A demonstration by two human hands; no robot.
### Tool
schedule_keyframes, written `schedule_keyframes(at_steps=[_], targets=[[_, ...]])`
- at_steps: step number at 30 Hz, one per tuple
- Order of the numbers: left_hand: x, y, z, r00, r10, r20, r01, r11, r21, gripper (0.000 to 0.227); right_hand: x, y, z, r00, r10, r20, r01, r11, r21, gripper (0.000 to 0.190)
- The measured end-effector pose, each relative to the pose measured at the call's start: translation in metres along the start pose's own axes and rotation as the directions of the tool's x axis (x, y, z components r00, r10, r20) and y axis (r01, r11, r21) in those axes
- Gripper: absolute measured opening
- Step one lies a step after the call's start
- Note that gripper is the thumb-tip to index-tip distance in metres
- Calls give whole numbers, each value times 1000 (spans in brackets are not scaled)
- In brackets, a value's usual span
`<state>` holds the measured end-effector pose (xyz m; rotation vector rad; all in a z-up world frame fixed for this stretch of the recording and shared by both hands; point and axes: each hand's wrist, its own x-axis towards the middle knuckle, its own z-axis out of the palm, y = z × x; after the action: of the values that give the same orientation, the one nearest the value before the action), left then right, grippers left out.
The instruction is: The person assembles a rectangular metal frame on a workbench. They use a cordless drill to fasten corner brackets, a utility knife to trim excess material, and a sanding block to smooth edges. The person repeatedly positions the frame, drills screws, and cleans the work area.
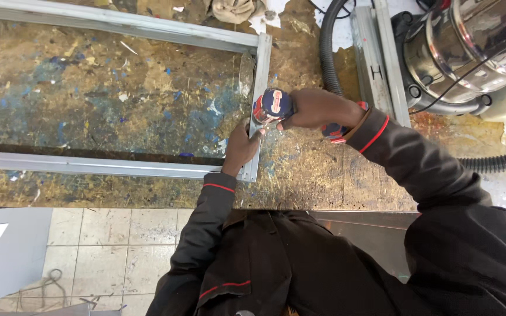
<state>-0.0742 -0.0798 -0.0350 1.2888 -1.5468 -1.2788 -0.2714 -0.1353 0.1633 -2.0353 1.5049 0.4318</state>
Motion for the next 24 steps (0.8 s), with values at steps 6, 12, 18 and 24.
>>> schedule_keyframes(at_steps=[6, 12, 18, 24], targets=[[-8, 9, -4, 1000, -2, -13, 3, 999, 43, 61, -25, -13, -9, 999, -35, 11, 33, 987, 159, 73], [-9, 0, -2, 999, -35, 4, 35, 998, 53, 60, -37, -16, -6, 1000, -29, -7, 30, 994, 106, 72], [-5, 8, -3, 997, -45, 63, 42, 998, 40, 84, -35, -9, -7, 999, 12, -52, -8, 996, 87, 76], [-5, 7, -7, 987, 118, -107, -115, 993, 31, 55, -36, 9, 4, 997, 0, -79, 9, 993, 117, 73]])
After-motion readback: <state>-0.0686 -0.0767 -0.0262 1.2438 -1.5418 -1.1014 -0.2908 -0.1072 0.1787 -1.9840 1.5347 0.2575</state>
